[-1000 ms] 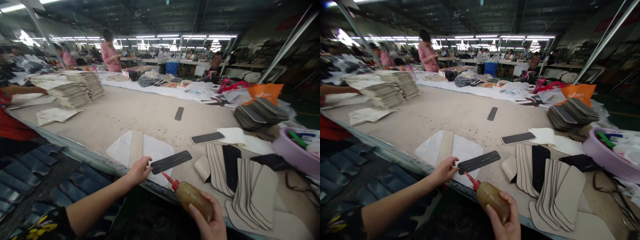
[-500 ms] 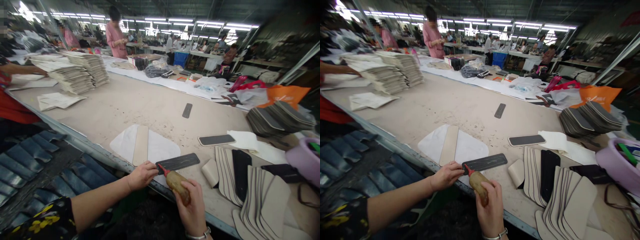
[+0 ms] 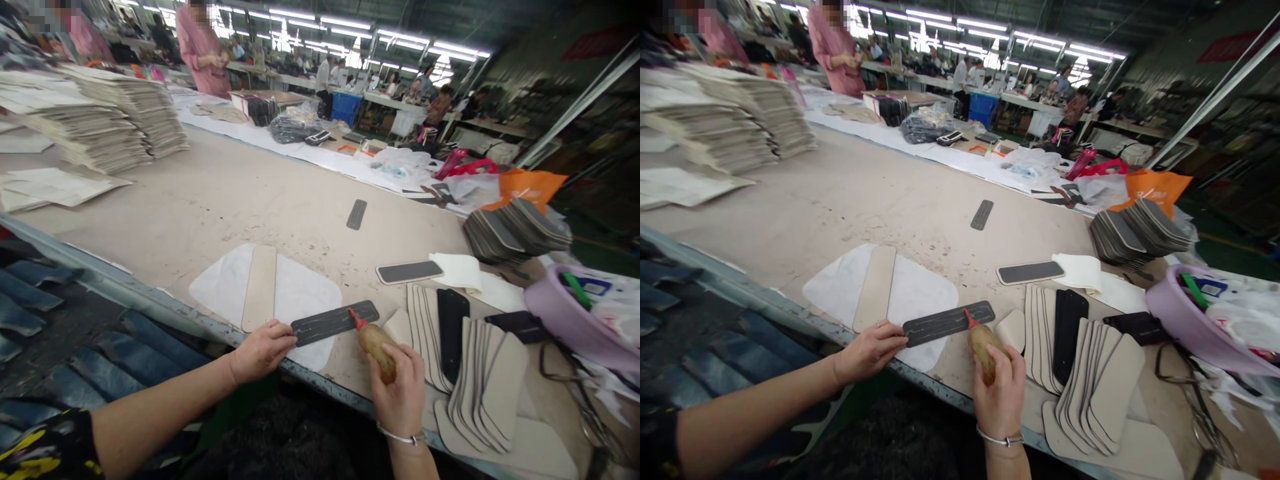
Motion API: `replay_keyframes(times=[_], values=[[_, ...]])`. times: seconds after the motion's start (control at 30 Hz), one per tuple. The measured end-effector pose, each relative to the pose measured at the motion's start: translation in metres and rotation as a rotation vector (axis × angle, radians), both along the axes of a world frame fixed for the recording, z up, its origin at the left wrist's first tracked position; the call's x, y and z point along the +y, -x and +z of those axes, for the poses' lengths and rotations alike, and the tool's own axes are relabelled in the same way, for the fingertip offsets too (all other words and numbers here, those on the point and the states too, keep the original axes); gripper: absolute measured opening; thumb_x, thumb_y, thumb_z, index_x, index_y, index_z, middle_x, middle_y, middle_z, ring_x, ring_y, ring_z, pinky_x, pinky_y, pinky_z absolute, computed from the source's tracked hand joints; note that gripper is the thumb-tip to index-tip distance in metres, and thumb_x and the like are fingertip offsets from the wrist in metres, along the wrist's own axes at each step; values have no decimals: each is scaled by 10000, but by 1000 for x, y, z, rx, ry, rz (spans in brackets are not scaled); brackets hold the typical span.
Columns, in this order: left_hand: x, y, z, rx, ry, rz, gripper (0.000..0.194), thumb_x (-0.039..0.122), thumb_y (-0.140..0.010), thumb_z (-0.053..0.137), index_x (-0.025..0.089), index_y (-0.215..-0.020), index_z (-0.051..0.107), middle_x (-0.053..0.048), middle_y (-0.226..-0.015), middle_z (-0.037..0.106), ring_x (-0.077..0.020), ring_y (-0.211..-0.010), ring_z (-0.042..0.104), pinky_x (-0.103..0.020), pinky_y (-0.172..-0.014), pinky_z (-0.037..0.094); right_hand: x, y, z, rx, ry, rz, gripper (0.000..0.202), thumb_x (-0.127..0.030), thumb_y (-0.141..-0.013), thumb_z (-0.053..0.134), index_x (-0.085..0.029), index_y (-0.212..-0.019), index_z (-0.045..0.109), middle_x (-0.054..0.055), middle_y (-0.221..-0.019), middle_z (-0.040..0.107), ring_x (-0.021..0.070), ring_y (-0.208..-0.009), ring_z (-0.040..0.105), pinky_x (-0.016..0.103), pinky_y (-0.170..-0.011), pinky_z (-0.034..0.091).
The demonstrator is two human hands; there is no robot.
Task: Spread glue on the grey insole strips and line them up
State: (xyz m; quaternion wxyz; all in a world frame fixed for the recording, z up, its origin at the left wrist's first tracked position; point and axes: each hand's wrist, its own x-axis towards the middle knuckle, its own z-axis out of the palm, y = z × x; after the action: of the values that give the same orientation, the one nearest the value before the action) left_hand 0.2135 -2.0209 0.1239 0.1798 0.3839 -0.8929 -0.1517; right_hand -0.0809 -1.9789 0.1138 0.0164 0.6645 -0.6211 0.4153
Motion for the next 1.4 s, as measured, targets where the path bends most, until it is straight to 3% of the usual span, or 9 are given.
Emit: replay_keyframes(times=[0.17, 0.33, 0.43, 0.53, 0.73, 0.83, 1.17, 1.27, 1.4], values=[[-1, 0, 0, 21, 11, 0, 226, 144, -903, 456, 180, -1028, 641, -77, -934, 588, -158, -846, 513, -287, -771, 473, 4, -4, 6, -33, 40, -51, 286, -290, -818, 631, -147, -1052, 551, 138, -1040, 507, 264, -1013, 508, 456, -831, 488], [-1, 1, -1, 20, 13, -9, 220, 138, -896, 465, 170, -1025, 641, -79, -934, 590, -160, -851, 516, -288, -772, 475, 22, -35, 16, -163, -71, 211, 275, -181, -831, 595, -183, -1093, 510, 114, -1067, 499, 233, -1050, 495, 415, -854, 483], [-1, 0, -2, 7, 12, -7, 229, 145, -900, 454, 174, -1025, 644, -83, -945, 590, -158, -860, 522, -285, -774, 479, 27, -46, 14, -199, -132, 284, 267, -146, -841, 555, -202, -1098, 509, 107, -1101, 470, 214, -1044, 497, 392, -848, 493], [-1, 0, -2, 2, 15, -6, 238, 157, -904, 447, 175, -1031, 647, -86, -938, 590, -161, -858, 529, -290, -771, 485, 22, -36, 10, -153, -116, 213, 263, -176, -837, 568, -192, -1094, 518, 116, -1105, 470, 229, -1037, 503, 413, -847, 492], [-1, 0, 1, 14, -3, -8, 229, 139, -897, 456, 178, -1028, 640, -79, -922, 585, -163, -850, 517, -292, -772, 477, 0, 13, 3, 18, 3, -33, 263, -293, -822, 611, -152, -1041, 570, 137, -1059, 483, 257, -986, 510, 438, -814, 495], [-1, 0, 1, 17, 0, -7, 225, 129, -894, 461, 176, -1030, 635, -77, -921, 582, -164, -848, 514, -291, -770, 471, 1, 19, 5, 1, 27, -77, 266, -296, -817, 621, -148, -1033, 574, 138, -1053, 491, 261, -980, 517, 442, -816, 486], [-1, -1, -1, -4, -12, -17, 219, 129, -886, 479, 171, -1042, 628, -80, -940, 586, -167, -856, 516, -286, -771, 469, 33, -38, 8, -201, -141, 335, 290, -105, -823, 542, -222, -1088, 518, 102, -1130, 445, 201, -1030, 502, 363, -828, 506], [-1, 0, 0, 8, -8, -16, 212, 124, -886, 483, 166, -1036, 626, -77, -933, 585, -164, -857, 511, -284, -775, 467, 25, -28, 5, -157, -124, 279, 268, -140, -833, 543, -211, -1091, 524, 114, -1132, 452, 219, -1045, 501, 386, -827, 508], [-1, 0, -1, 24, 9, -21, 210, 119, -884, 489, 166, -1041, 620, -72, -913, 583, -162, -840, 504, -286, -760, 464, 8, 3, 0, -18, -4, 48, 245, -254, -823, 602, -169, -1050, 561, 135, -1084, 481, 261, -1015, 511, 440, -808, 499]])
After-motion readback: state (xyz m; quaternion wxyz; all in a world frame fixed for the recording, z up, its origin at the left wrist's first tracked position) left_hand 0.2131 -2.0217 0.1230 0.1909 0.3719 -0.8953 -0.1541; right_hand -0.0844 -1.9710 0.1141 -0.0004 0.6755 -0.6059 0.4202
